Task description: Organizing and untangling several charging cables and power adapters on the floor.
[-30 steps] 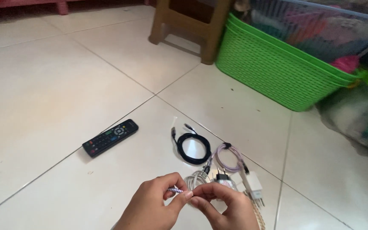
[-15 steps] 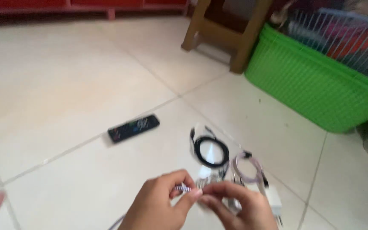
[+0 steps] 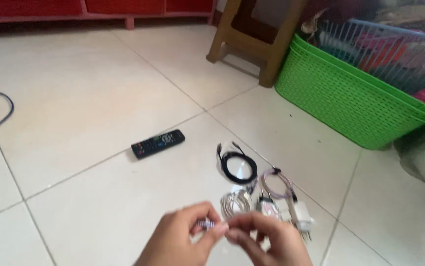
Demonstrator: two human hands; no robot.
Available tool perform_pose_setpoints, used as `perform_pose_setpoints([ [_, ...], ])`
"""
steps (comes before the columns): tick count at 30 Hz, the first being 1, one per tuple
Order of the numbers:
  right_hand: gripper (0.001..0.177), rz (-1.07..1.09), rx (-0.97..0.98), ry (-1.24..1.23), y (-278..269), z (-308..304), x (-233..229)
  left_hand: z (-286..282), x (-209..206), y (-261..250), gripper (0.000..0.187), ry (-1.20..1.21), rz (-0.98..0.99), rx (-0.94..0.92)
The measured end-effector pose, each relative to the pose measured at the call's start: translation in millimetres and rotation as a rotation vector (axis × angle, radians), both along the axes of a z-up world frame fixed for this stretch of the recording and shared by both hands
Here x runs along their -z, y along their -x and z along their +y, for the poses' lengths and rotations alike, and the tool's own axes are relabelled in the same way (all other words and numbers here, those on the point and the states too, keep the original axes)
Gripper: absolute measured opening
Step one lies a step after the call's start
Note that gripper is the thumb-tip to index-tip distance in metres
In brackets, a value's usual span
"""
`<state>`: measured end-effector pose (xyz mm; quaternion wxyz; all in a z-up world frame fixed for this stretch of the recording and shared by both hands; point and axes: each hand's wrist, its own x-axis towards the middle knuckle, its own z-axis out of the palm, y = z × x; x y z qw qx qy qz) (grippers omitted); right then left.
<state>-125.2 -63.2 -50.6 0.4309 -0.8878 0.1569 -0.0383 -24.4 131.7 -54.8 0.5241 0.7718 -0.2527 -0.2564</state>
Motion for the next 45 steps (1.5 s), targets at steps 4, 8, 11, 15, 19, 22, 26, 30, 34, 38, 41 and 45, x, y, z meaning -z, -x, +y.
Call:
perform_pose_setpoints([
  [4, 0.025, -0.100, 0.062, -0.451, 6, 18, -31, 2, -51, 5, 0.024, 0.048, -0.061, -0.078],
  [8, 0.024, -0.117, 0.125, -0.703, 13, 21, -31, -2, -70, 3, 0.021, -0.072, 0.012, -0.003],
  [11, 0.018, -0.118, 0.093, -0.556, 9, 22, -32, -9, -65, -4, 0.022, -0.094, -0.016, -0.026],
  [15, 0.016, -0.205, 0.068, 0.133, 6, 26, -32, -7, -60, -5, 0.025, -0.092, -0.019, -0.066],
  [19, 0.007, -0.444, -0.091, 0.541, 3, 35, -44, -3, -68, 0, 0.023, -0.294, 0.118, -0.024],
  [22, 0.009, -0.319, -0.077, 0.493, -1, 30, -42, -7, -63, -4, 0.020, -0.374, -0.018, 0.031],
  [26, 0.012, 0.011, 0.051, 0.061, 1, 17, -51, -3, -58, -6, 0.020, -0.279, -0.111, 0.091],
  [30, 0.016, 0.217, 0.015, -0.119, 3, -9, -27, -4, -41, -8, 0.021, -0.054, 0.093, 0.158],
  [34, 0.018, 0.426, 0.097, 0.038, 24, -45, 14, -5, -38, -8, 0.032, 0.118, 0.042, 0.062],
  [38, 0.034, 0.302, 0.390, -0.337, 128, -205, 110, -4, -35, -17, 0.033, -0.119, -0.139, -0.067],
  [41, 0.040, 0.323, 0.918, -0.322, 271, -364, 134, -5, -36, -19, 0.030, -0.195, -0.185, -0.124],
  [45, 0.047, 0.413, 0.905, -0.462, 442, -506, 79, -7, -45, -17, 0.031, -0.330, -0.239, -0.130],
])
